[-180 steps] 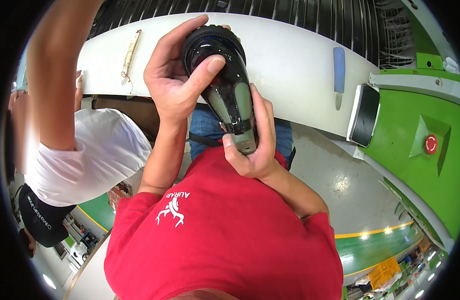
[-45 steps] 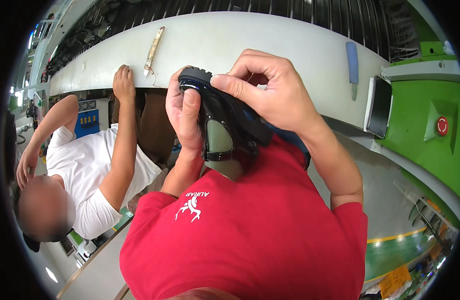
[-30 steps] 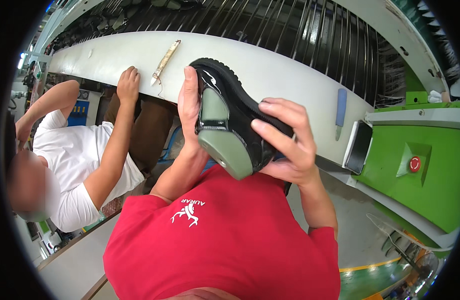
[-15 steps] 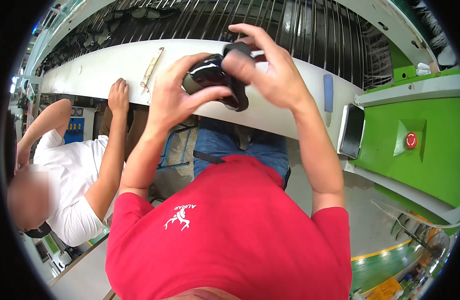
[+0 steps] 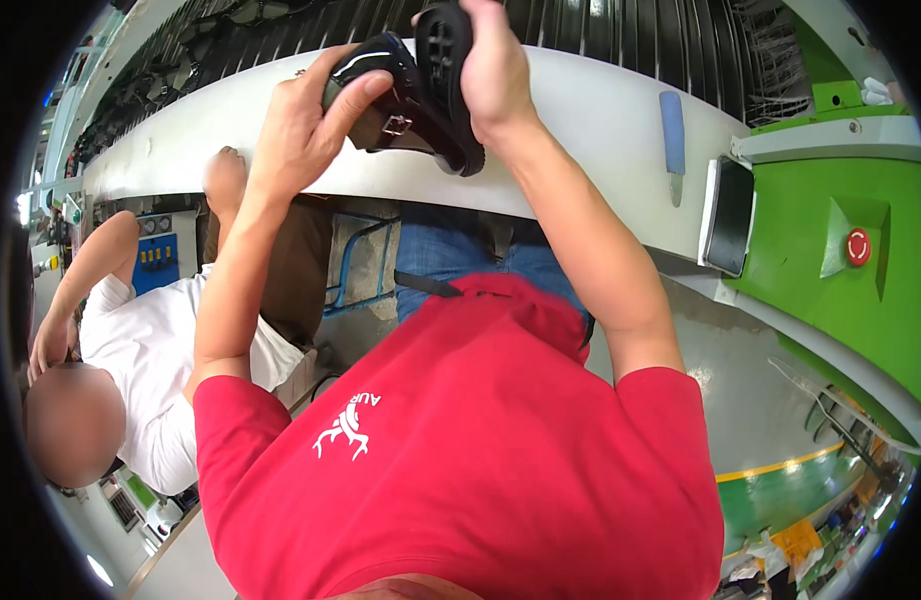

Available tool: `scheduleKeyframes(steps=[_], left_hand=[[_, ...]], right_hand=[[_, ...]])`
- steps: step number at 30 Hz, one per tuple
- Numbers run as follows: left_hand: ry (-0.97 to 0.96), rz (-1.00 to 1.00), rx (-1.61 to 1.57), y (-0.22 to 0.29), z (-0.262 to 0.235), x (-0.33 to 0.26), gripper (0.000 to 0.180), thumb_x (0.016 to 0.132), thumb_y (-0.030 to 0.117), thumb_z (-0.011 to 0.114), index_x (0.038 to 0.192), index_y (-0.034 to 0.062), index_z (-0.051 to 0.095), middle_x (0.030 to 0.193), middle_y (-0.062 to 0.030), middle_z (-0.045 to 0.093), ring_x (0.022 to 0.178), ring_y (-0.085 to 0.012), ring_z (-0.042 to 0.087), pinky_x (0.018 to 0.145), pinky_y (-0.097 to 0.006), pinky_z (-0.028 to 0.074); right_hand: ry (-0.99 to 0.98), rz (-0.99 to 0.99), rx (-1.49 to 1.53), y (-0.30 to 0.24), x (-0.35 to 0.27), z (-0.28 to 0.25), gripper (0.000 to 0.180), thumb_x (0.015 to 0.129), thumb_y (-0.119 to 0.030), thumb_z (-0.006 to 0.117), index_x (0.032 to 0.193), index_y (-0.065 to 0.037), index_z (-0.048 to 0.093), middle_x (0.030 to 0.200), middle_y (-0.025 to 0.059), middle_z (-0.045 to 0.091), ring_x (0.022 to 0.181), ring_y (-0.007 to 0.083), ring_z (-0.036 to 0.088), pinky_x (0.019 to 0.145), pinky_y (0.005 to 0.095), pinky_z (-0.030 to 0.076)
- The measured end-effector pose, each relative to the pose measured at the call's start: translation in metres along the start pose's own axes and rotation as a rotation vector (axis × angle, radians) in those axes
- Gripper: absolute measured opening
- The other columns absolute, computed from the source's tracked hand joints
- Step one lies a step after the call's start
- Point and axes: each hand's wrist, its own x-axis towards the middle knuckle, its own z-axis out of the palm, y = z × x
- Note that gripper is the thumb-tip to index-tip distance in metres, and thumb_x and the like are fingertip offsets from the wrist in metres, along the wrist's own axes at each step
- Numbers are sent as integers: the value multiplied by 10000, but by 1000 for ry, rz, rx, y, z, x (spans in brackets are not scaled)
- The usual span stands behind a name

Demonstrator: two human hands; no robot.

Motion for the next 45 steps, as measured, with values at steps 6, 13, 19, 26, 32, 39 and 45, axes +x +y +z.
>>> scheduleKeyframes(steps=[6,13,19,26,32,39,45], left_hand=[[-90,65,37,3,-11,3,510,1071,385,759,1354,-32,680,816,-187,781,769,-268,806,683,-358,584],[-177,188,97,25,-9,-3,549,1034,350,808,1415,7,613,812,-165,782,743,-316,806,671,-380,588],[-136,279,98,33,-7,-2,629,981,395,851,1418,14,608,749,-145,735,689,-350,767,635,-410,576],[-237,320,162,45,-6,-1,703,935,381,886,1399,-38,565,910,-201,762,778,-379,788,667,-421,618],[-239,391,173,51,3,-2,736,922,402,887,1399,-57,566,871,-176,741,725,-379,756,625,-426,589],[-163,412,158,54,5,-16,745,909,421,882,1409,-48,589,905,-152,746,736,-351,753,638,-412,589],[-16,526,37,13,14,-54,749,809,211,912,1466,-17,636,1277,-210,770,1171,-371,771,973,-437,649]], right_hand=[[-211,-155,-114,6,3,-10,537,1058,-523,648,1203,-9,707,1052,120,751,998,244,744,954,365,581],[-229,-568,-474,3,-23,-14,490,1144,-342,387,1098,26,707,1115,112,675,1020,192,623,964,323,482],[-215,-589,-576,-3,-31,-22,534,1115,-335,294,1132,32,681,1134,90,641,1039,178,616,967,311,476],[-221,-723,-705,-9,-41,-30,527,1094,-349,296,1113,23,668,1136,141,619,1027,238,600,966,368,474],[-313,-856,-845,-20,-47,-47,458,1093,-305,359,1143,58,634,1117,223,634,977,324,633,897,427,525],[-332,-929,-914,-19,-53,-49,453,1086,-331,419,1168,55,644,1128,228,637,997,330,644,899,436,535],[-780,-1100,-1108,-21,-58,-45,778,896,-633,832,1350,-28,648,1240,161,660,1128,362,639,991,474,502]])
